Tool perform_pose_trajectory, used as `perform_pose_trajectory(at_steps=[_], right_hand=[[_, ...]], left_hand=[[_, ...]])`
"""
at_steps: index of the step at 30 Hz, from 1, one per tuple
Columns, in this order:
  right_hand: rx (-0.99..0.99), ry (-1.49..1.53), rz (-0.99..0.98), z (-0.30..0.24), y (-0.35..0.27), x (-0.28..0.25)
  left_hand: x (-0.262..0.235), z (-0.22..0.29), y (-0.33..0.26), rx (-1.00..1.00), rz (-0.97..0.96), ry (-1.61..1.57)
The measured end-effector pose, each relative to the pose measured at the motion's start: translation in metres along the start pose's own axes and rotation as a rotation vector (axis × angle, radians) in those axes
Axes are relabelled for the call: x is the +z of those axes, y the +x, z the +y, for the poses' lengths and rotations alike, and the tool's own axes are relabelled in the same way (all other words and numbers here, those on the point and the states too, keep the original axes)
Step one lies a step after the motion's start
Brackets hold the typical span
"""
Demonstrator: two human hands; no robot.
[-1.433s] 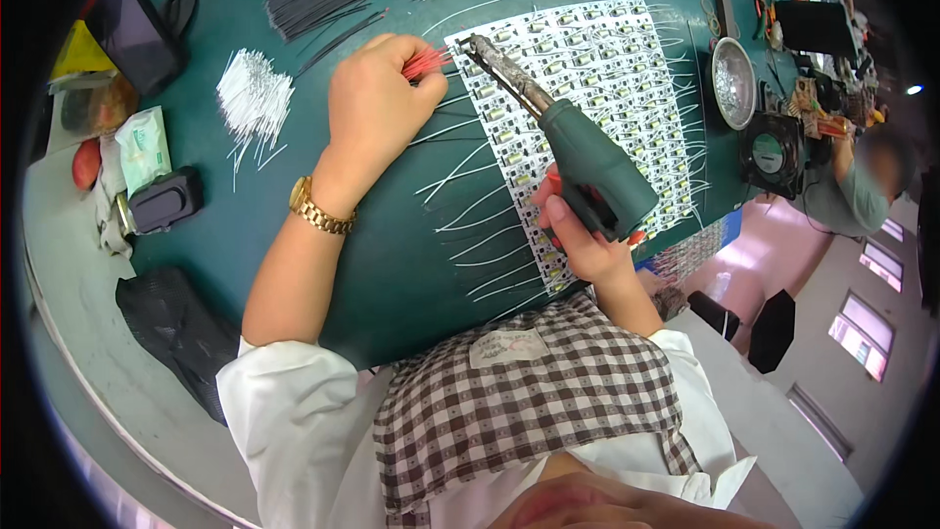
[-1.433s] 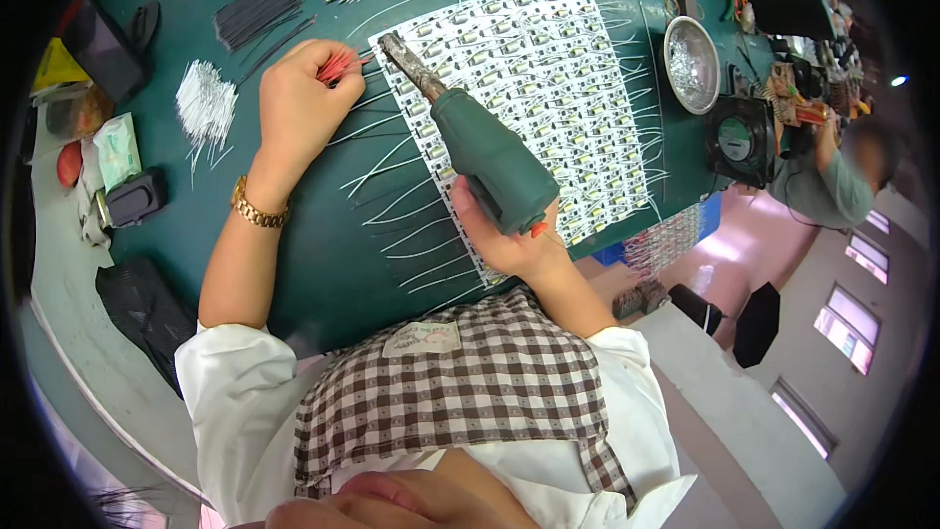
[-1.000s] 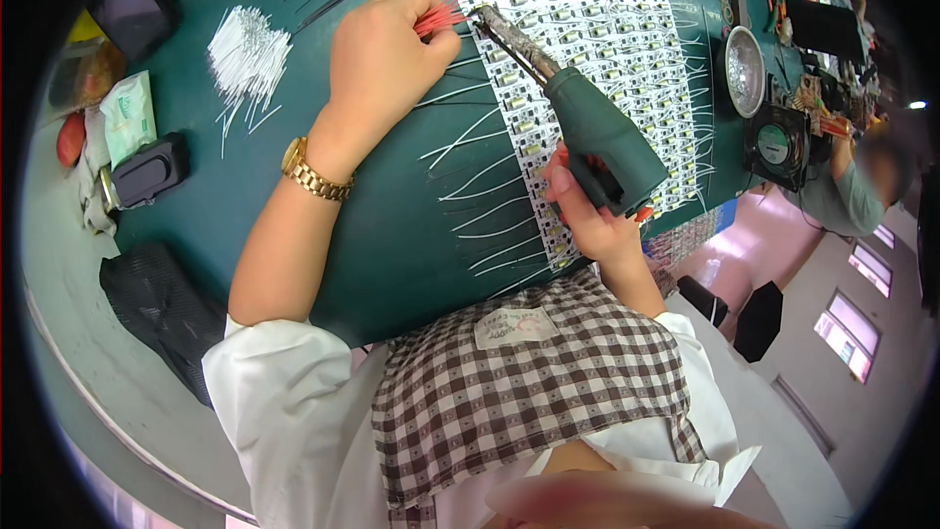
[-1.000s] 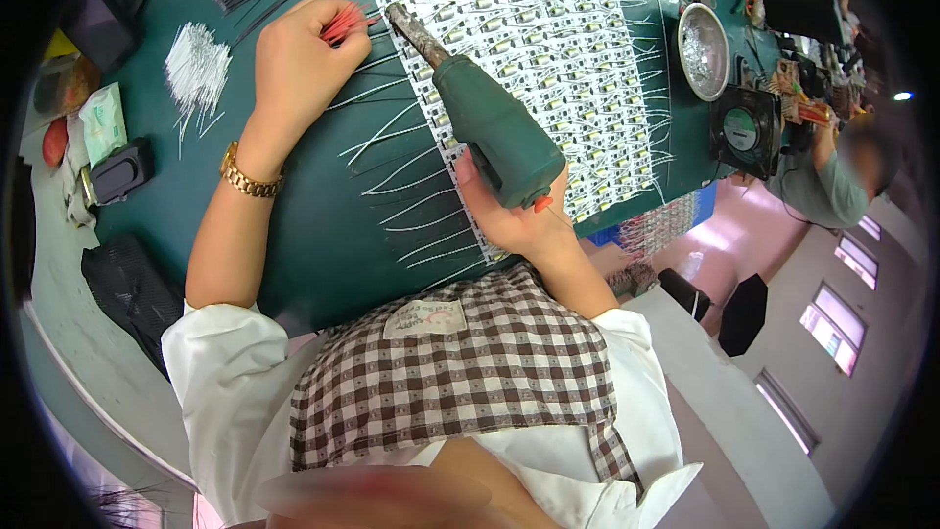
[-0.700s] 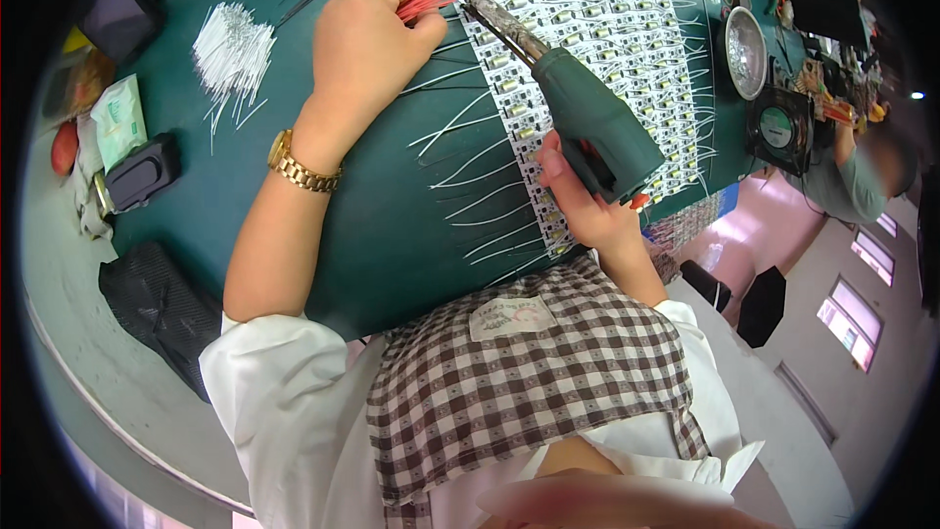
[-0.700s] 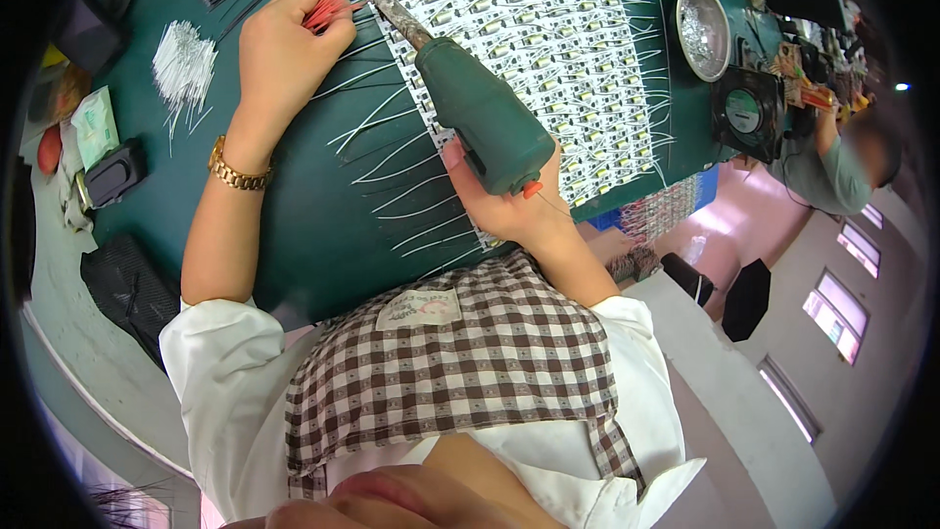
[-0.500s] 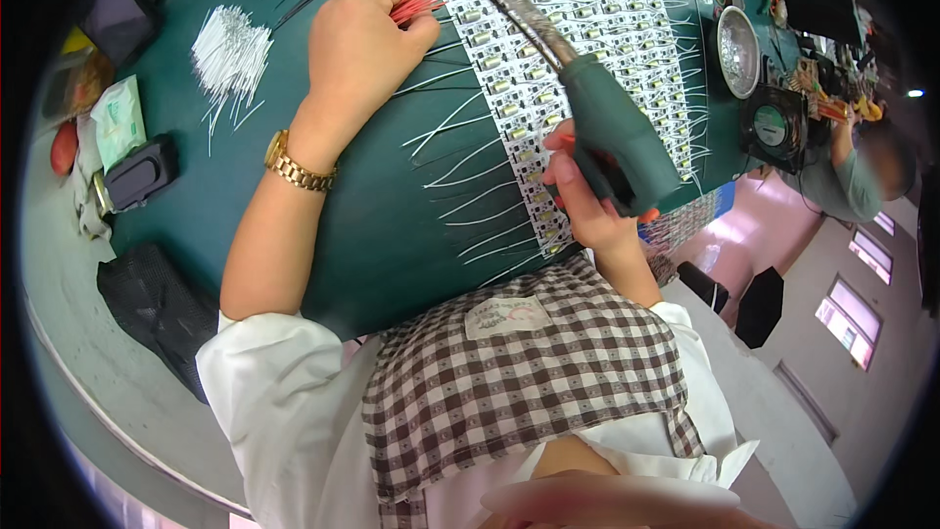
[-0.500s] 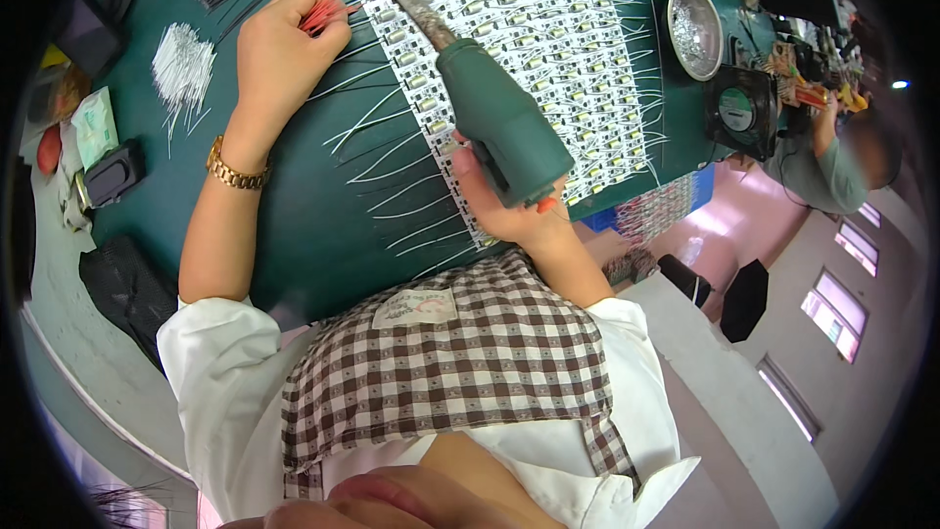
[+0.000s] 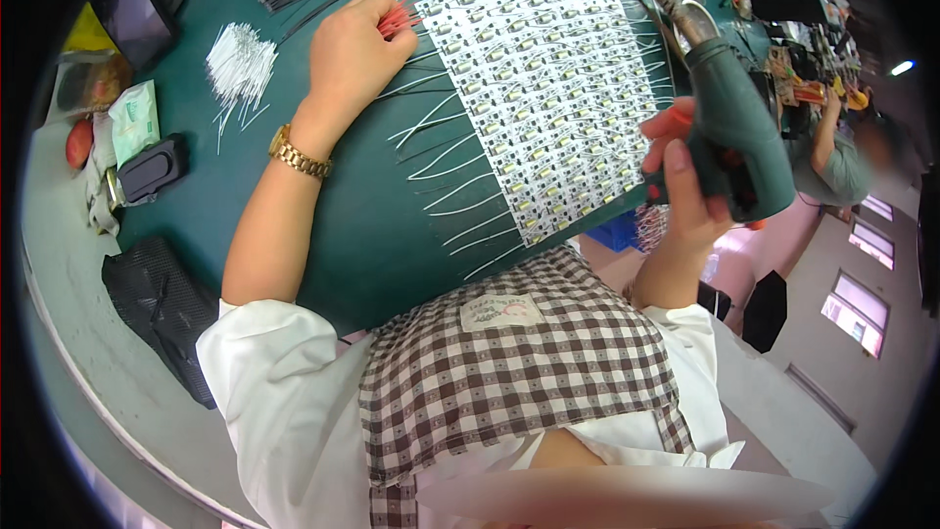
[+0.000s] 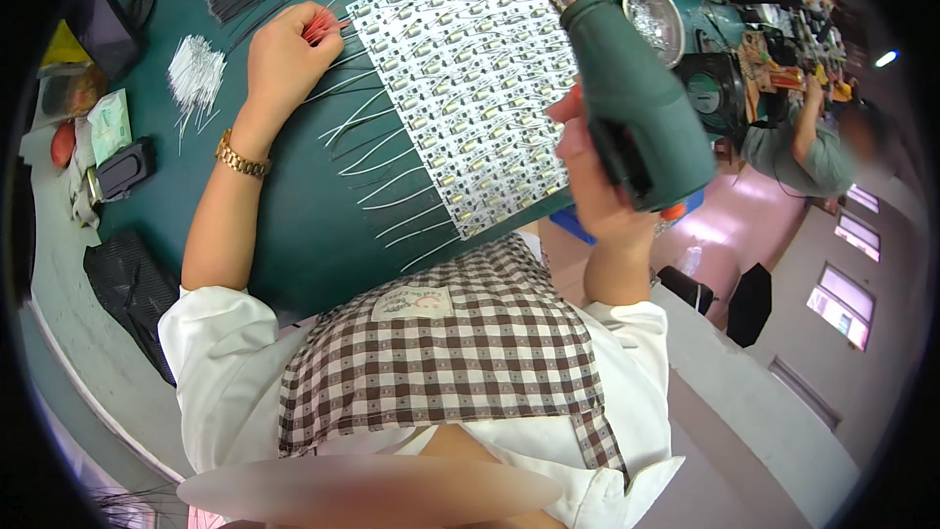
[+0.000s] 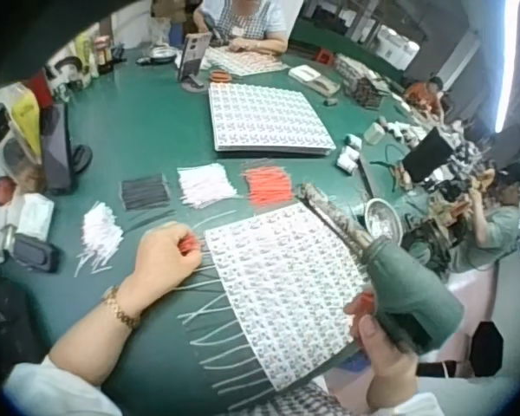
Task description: The person solders wires onto a grid of LED boards on a factory assembly table using a soldering iron and solder wire.
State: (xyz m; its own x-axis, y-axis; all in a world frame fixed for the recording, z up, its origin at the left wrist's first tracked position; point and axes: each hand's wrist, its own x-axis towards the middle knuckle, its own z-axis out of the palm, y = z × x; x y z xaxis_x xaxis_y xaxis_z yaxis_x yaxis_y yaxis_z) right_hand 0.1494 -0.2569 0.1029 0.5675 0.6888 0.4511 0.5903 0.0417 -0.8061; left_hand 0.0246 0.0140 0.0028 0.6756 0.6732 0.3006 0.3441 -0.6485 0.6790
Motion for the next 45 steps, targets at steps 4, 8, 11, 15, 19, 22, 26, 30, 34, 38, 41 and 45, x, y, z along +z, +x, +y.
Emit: perform_pose_trajectory(at_steps=[4,8,11,15,19,22,26,30,34,38,41,45], right_hand=[[-0.059,-0.214,0.072,-0.027,0.03,-0.033],[-0.053,-0.462,0.015,-0.047,0.078,-0.094],[-0.076,-0.802,-0.12,-0.081,0.12,-0.132],[-0.156,-0.964,-0.116,-0.091,0.147,-0.162],[-0.18,-0.455,0.162,-0.018,0.102,-0.1],[0.078,0.22,0.106,0.047,0.049,-0.025],[0.422,0.806,0.092,0.068,0.002,0.04],[0.368,0.736,0.012,0.076,-0.028,0.066],[0.303,0.681,-0.141,0.075,-0.029,0.073],[0.251,0.538,-0.266,0.074,-0.029,0.073],[0.282,0.476,-0.29,0.07,-0.026,0.074],[0.298,0.418,-0.307,0.068,-0.026,0.072]], left_hand=[[0.001,-0.01,0.008,0.08,-0.004,0.0],[-0.009,-0.016,0.015,0.11,-0.131,0.095],[-0.031,-0.022,0.023,0.056,-0.22,0.227],[-0.063,-0.036,0.037,-0.016,-0.08,0.458],[-0.06,-0.019,0.05,0.072,0.171,0.335],[-0.021,0.002,0.029,0.115,0.162,0.068],[0.017,0.005,0.014,-0.01,0.05,-0.058],[0.017,0.001,0.015,-0.094,0.051,0.001],[0.008,0.005,0.023,-0.152,-0.048,0.024],[0.002,-0.003,0.022,-0.146,-0.115,-0.037],[0.001,-0.003,0.019,-0.136,-0.124,-0.031],[0.002,-0.002,0.016,-0.084,-0.08,-0.044]])
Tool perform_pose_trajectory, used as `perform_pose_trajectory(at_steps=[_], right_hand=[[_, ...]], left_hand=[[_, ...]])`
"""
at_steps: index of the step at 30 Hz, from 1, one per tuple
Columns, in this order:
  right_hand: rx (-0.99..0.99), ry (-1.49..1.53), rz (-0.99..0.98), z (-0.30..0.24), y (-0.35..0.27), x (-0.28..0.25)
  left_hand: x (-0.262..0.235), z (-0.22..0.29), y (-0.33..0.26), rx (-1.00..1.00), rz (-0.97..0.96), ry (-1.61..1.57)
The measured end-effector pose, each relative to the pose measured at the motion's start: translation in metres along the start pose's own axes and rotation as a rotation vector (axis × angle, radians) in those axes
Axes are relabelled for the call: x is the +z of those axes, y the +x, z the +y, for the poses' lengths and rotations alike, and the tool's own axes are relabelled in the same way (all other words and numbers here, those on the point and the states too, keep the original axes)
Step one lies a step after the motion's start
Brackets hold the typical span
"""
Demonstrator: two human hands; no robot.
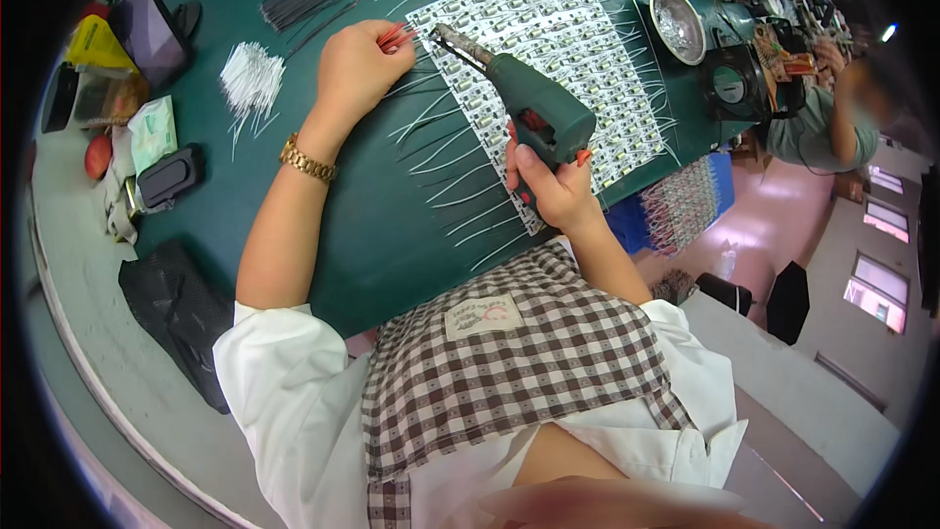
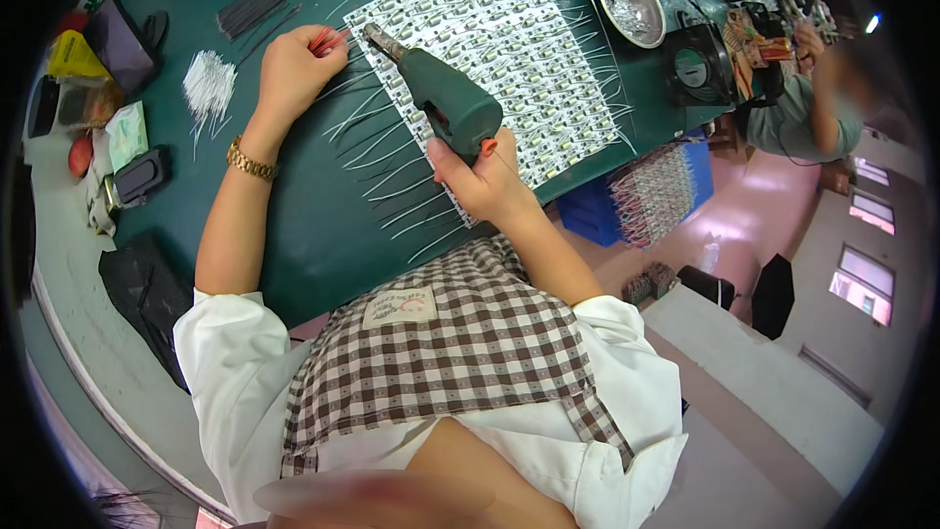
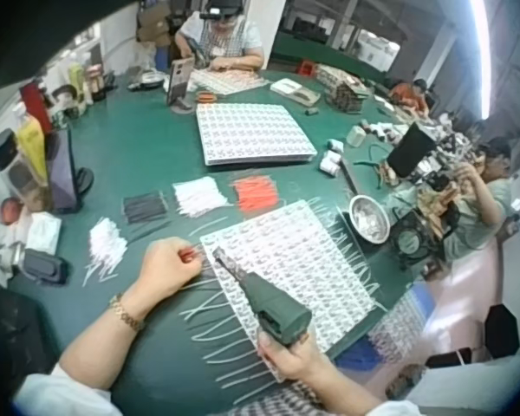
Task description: The person solders wires onto a grid of LED boards on a factory assembly table using a soldering iron and solder wire.
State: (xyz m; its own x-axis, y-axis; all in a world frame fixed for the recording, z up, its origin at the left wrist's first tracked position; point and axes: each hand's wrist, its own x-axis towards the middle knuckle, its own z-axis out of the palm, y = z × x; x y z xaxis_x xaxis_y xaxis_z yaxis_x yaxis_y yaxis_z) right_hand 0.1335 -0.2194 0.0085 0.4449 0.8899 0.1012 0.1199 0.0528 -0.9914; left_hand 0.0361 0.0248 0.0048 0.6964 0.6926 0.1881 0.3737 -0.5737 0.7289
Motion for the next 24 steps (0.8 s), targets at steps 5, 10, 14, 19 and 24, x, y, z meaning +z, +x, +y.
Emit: perform_pose_trajectory(at_steps=[5,10,14,19,24], right_hand=[[0.009,-0.051,-0.025,0.0007,0.0,-0.0002],[0.026,-0.059,-0.018,-0.0019,-0.0006,0.0014],[0.021,-0.062,-0.047,-0.0029,-0.001,0.0007],[0.005,-0.05,-0.053,-0.005,-0.002,0.0026],[0.014,0.004,-0.019,-0.0009,-0.0053,0.0024]], left_hand=[[-0.0009,0.0015,-0.0012,0.004,0.003,0.04],[-0.0006,0.0017,-0.0007,0.027,-0.003,0.059],[-0.0008,0.0023,-0.0017,0.042,0.005,0.079],[-0.0003,0.005,-0.0034,0.034,0.011,0.046],[0.0001,0.0045,-0.0038,0.045,0.016,0.042]])
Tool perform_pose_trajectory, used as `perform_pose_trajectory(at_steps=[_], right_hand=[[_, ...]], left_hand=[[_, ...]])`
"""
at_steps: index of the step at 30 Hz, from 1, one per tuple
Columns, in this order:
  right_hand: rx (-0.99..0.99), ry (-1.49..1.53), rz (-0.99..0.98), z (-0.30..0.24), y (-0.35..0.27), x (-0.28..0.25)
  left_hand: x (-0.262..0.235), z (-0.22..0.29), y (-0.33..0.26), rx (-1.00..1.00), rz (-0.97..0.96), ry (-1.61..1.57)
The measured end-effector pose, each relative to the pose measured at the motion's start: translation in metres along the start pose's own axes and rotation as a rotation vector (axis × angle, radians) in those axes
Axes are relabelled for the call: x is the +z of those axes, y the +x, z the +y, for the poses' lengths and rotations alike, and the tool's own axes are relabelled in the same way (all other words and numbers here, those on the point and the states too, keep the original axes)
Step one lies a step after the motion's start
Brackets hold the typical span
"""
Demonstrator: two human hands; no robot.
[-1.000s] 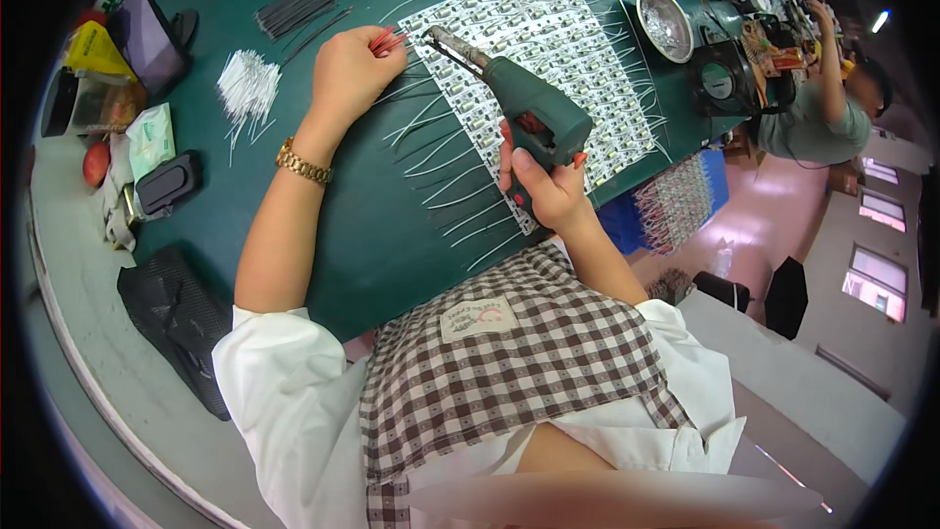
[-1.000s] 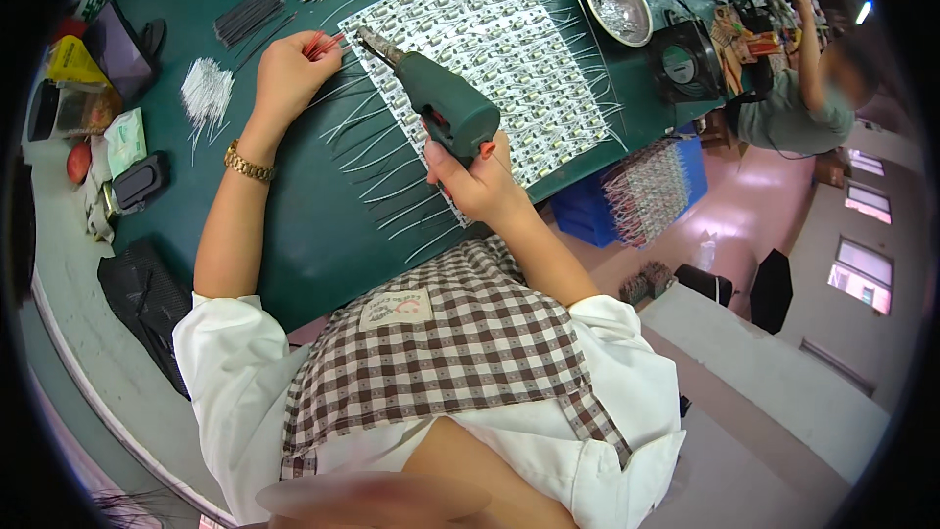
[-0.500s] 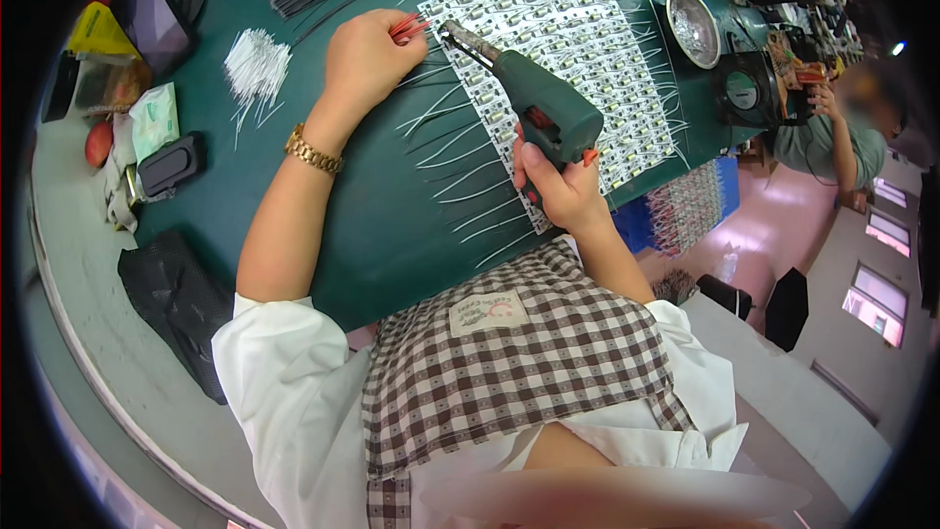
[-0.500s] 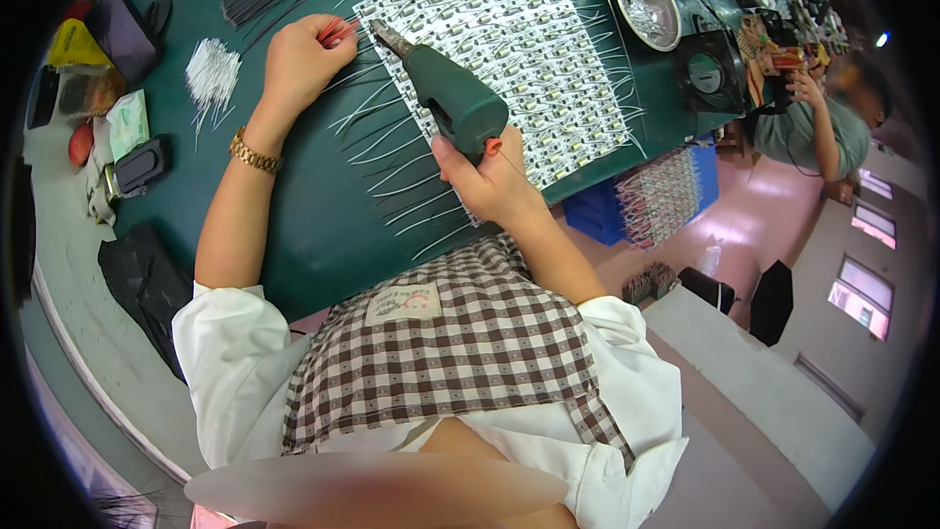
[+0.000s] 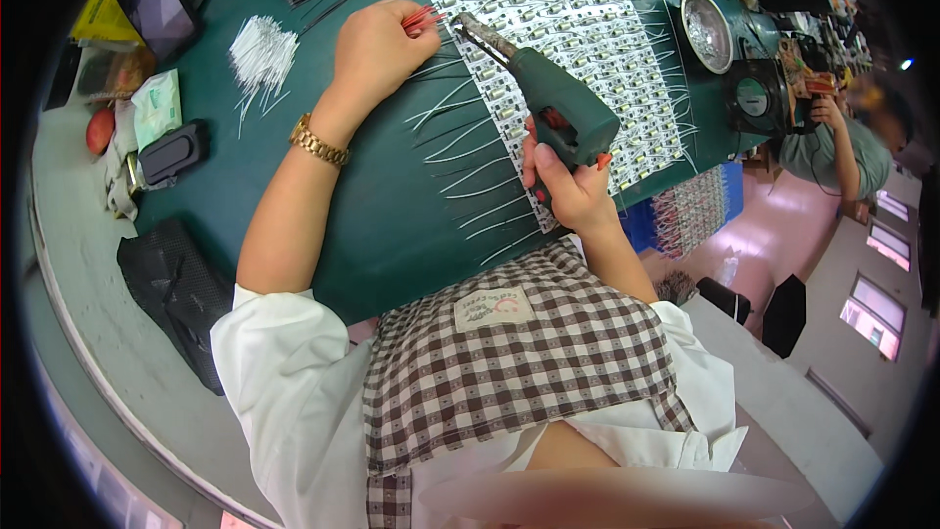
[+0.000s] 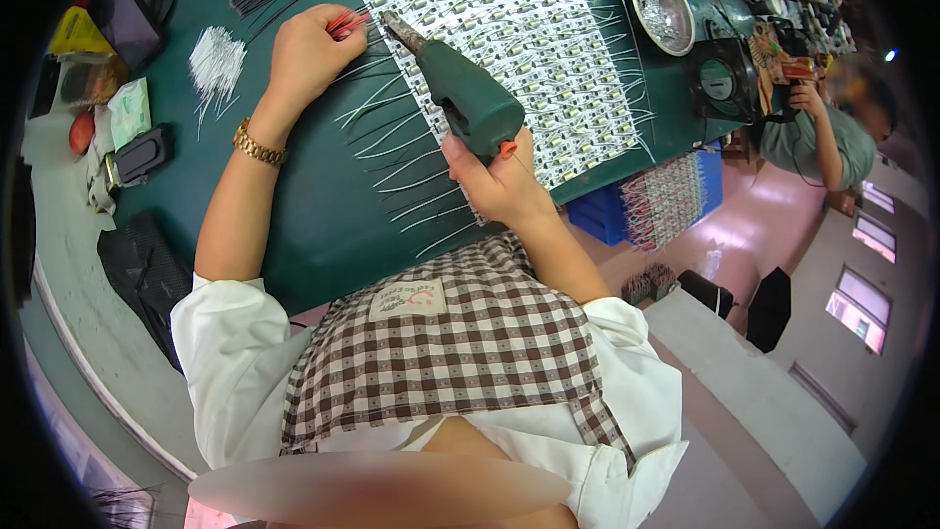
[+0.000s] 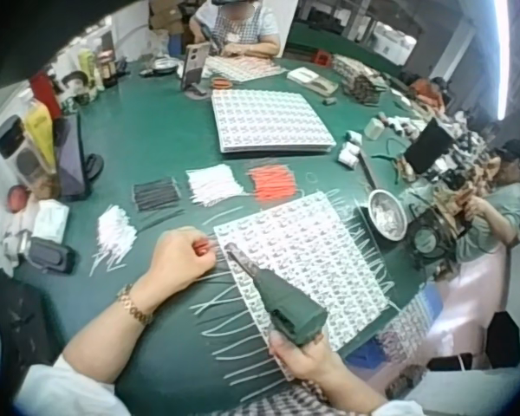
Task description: The person solders wires onto a grid of LED boards on a factory assembly table using a soldering iron and solder wire.
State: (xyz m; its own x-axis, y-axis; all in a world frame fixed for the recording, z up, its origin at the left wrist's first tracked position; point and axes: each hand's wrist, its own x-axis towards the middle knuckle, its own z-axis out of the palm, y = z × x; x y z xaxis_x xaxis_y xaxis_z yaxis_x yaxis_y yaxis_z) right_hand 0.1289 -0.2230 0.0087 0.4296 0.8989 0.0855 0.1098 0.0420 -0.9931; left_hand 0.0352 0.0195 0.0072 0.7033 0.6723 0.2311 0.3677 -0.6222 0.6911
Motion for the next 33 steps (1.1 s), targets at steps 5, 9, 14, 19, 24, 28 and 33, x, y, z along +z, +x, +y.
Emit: perform_pose_trajectory(at_steps=[5,9,14,19,24,28,33], right_hand=[[-0.019,0.005,0.011,-0.004,0.0,0.002],[-0.004,-0.029,-0.006,-0.007,0.001,0.001],[-0.012,-0.075,-0.025,-0.008,0.001,0.001],[-0.076,-0.133,-0.029,-0.004,0.002,0.0],[-0.007,-0.037,0.016,-0.006,0.0,0.001],[-0.03,0.096,0.115,-0.004,-0.009,-0.001],[-0.105,0.295,0.187,-0.008,-0.014,-0.007]], left_hand=[[0.0,-0.002,0.0,0.022,0.003,0.022],[0.001,-0.003,-0.001,0.038,0.006,0.023],[0.001,-0.002,-0.001,0.062,0.012,0.04],[0.003,-0.001,-0.001,0.065,0.028,0.027],[0.004,-0.003,-0.002,0.076,0.033,0.041],[0.003,-0.003,0.0,0.084,0.031,0.05],[0.003,-0.003,-0.003,0.047,0.031,0.018]])
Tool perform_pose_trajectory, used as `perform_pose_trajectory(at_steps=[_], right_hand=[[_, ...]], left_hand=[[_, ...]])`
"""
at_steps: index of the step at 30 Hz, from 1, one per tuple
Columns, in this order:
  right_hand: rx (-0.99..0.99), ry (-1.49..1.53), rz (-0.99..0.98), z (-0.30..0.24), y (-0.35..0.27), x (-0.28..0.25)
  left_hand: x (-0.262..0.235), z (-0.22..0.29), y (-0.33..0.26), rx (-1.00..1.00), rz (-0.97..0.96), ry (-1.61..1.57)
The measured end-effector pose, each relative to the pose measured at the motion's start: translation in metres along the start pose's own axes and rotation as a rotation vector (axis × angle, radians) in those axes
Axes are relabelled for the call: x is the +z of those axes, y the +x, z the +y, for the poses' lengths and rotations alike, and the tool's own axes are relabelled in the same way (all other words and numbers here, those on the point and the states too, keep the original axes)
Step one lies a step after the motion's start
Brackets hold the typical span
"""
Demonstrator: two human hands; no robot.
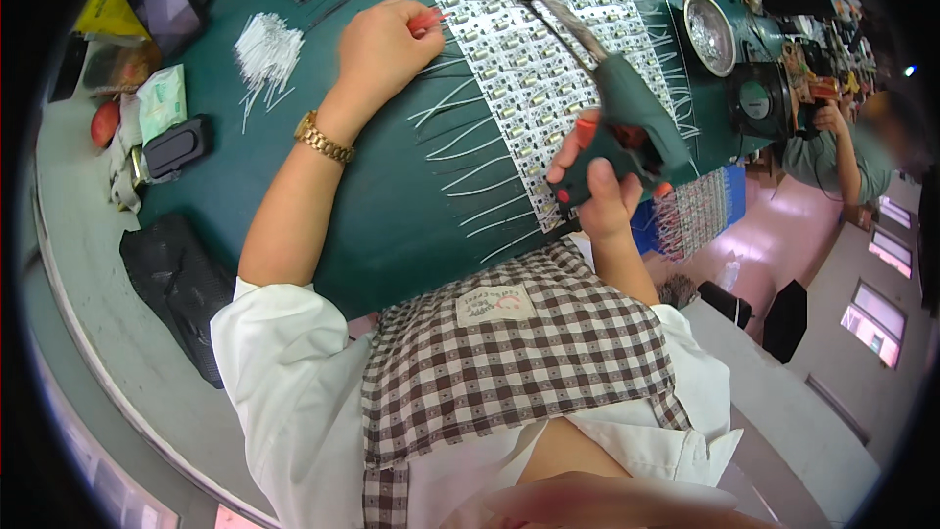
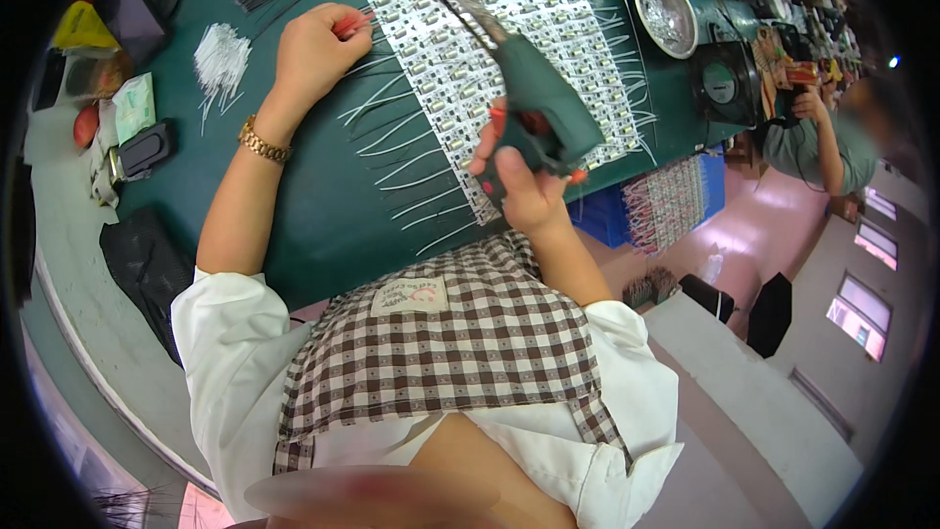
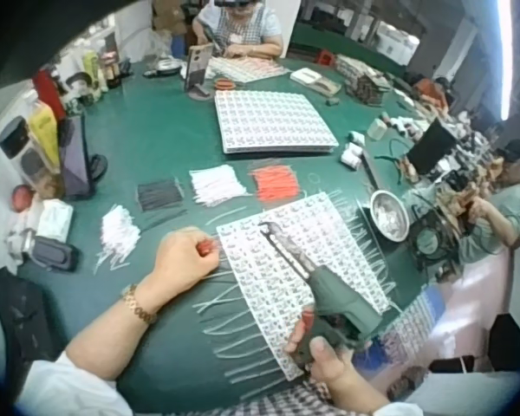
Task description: The person solders wires onto a grid of LED boards on a factory assembly table using a soldering iron and solder wire.
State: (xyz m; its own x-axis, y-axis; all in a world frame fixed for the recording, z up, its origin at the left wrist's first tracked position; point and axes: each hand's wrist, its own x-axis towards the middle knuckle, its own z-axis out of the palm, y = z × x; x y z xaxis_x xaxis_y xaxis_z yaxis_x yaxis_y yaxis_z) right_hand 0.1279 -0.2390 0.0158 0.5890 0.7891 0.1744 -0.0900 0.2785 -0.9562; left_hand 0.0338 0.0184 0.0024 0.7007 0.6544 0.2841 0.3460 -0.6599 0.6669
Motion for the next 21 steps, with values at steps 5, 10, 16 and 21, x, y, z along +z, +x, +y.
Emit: perform_pose_trajectory(at_steps=[5,10,16,21], right_hand=[[0.021,0.109,-0.011,-0.008,0.0,-0.013],[0.032,0.125,0.007,-0.009,-0.001,-0.013],[0.035,0.029,0.058,-0.004,-0.01,-0.018],[0.093,0.042,0.052,-0.001,-0.013,-0.014]], left_hand=[[0.0,-0.002,0.0,0.007,-0.013,-0.017],[-0.002,-0.008,0.001,0.017,-0.046,-0.008],[-0.033,-0.018,0.016,-0.022,0.231,0.119],[-0.052,0.02,0.009,0.358,0.355,0.009]])
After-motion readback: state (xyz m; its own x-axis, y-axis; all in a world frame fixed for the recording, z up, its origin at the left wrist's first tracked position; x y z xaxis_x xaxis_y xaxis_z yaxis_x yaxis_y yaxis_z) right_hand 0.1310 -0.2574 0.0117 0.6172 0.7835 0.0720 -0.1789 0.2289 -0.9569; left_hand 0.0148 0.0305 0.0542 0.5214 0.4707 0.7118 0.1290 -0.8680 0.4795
